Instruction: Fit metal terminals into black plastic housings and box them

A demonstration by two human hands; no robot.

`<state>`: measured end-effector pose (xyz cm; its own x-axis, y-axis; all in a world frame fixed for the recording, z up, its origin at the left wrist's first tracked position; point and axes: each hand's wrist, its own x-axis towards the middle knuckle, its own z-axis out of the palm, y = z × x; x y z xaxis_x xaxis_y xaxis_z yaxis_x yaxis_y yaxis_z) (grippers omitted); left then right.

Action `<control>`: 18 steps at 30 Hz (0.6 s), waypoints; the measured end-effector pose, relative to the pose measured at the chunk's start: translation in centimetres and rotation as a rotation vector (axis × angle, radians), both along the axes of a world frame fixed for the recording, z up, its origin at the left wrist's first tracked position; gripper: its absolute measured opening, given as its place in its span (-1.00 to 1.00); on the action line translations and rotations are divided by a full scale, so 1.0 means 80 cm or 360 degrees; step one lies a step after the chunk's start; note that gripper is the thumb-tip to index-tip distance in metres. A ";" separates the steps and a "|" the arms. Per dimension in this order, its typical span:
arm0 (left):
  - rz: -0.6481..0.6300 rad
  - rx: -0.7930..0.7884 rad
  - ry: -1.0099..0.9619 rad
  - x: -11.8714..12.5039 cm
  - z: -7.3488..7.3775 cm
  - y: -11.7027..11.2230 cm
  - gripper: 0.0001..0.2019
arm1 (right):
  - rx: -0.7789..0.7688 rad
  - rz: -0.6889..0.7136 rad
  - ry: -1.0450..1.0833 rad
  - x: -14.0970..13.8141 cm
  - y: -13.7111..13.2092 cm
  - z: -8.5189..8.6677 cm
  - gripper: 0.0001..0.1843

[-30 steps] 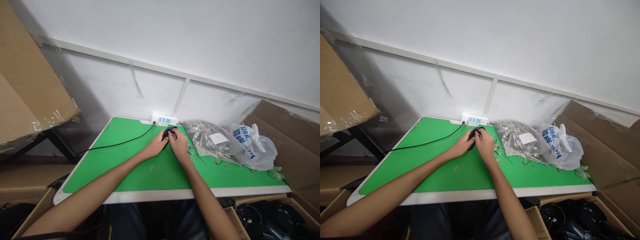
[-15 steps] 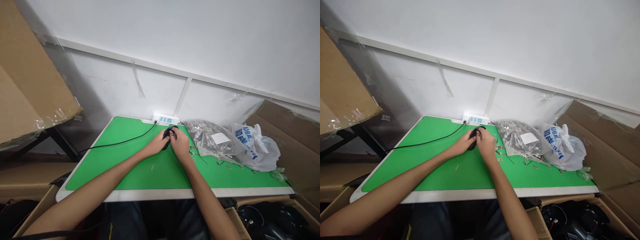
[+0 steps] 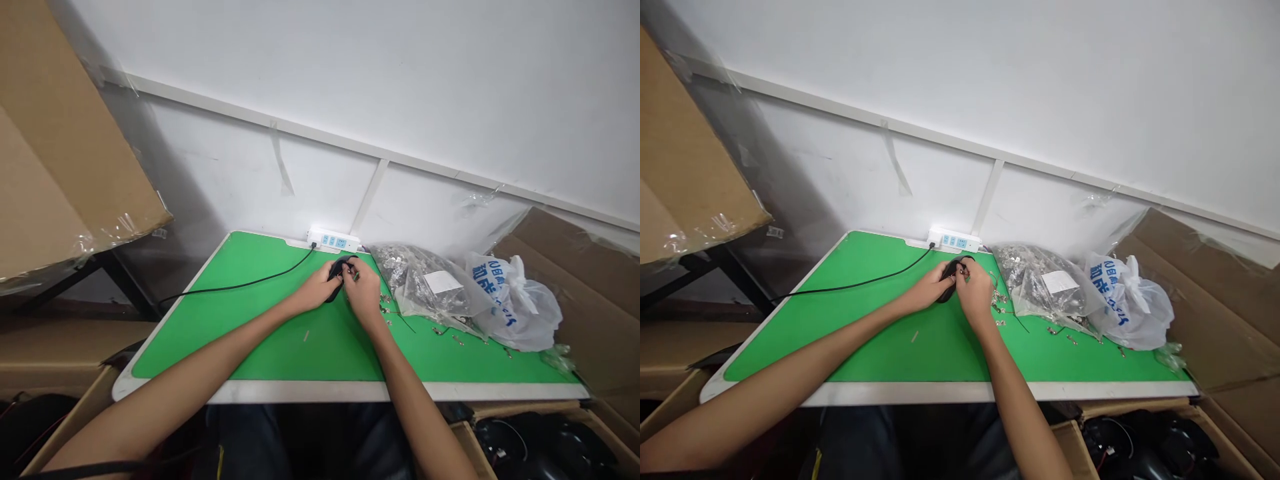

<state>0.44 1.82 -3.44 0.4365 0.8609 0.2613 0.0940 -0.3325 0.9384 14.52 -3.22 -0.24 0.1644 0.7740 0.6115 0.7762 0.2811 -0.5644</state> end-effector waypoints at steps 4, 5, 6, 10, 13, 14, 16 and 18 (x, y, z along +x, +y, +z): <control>-0.0012 -0.0001 0.0016 -0.001 0.003 -0.002 -0.53 | 0.0011 0.0014 0.0031 -0.001 -0.001 0.002 -0.74; -0.0032 0.0026 -0.0003 -0.001 0.004 -0.003 -0.51 | 0.0021 0.0017 0.0040 0.000 -0.001 0.003 -0.74; -0.0056 0.0060 -0.0024 -0.002 0.004 -0.003 -0.49 | 0.0030 0.0020 0.0050 0.000 0.000 0.003 -0.74; -0.0100 0.0131 -0.0064 -0.003 0.005 -0.005 -0.44 | 0.0054 0.0017 0.0118 0.003 0.003 0.001 -0.71; -0.0020 0.0096 -0.0112 -0.001 0.004 -0.001 -0.47 | 0.0048 0.0047 0.0277 0.004 0.005 0.000 -0.56; 0.0005 0.0078 -0.0146 0.000 0.003 0.001 -0.48 | 0.0047 0.0074 0.0358 0.004 0.005 0.000 -0.52; 0.0023 0.0030 -0.0226 0.001 0.002 0.006 -0.48 | 0.0053 0.0133 0.0529 0.006 0.005 0.000 -0.50; 0.0003 -0.0033 -0.0303 0.002 0.002 0.011 -0.45 | 0.0072 0.0158 0.0681 0.010 0.008 -0.002 -0.54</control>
<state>0.60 2.67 -3.31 0.3795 0.8676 0.3214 -0.0854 -0.3131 0.9459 15.30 -2.61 -0.40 0.3366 0.7728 0.5381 0.4430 0.3743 -0.8146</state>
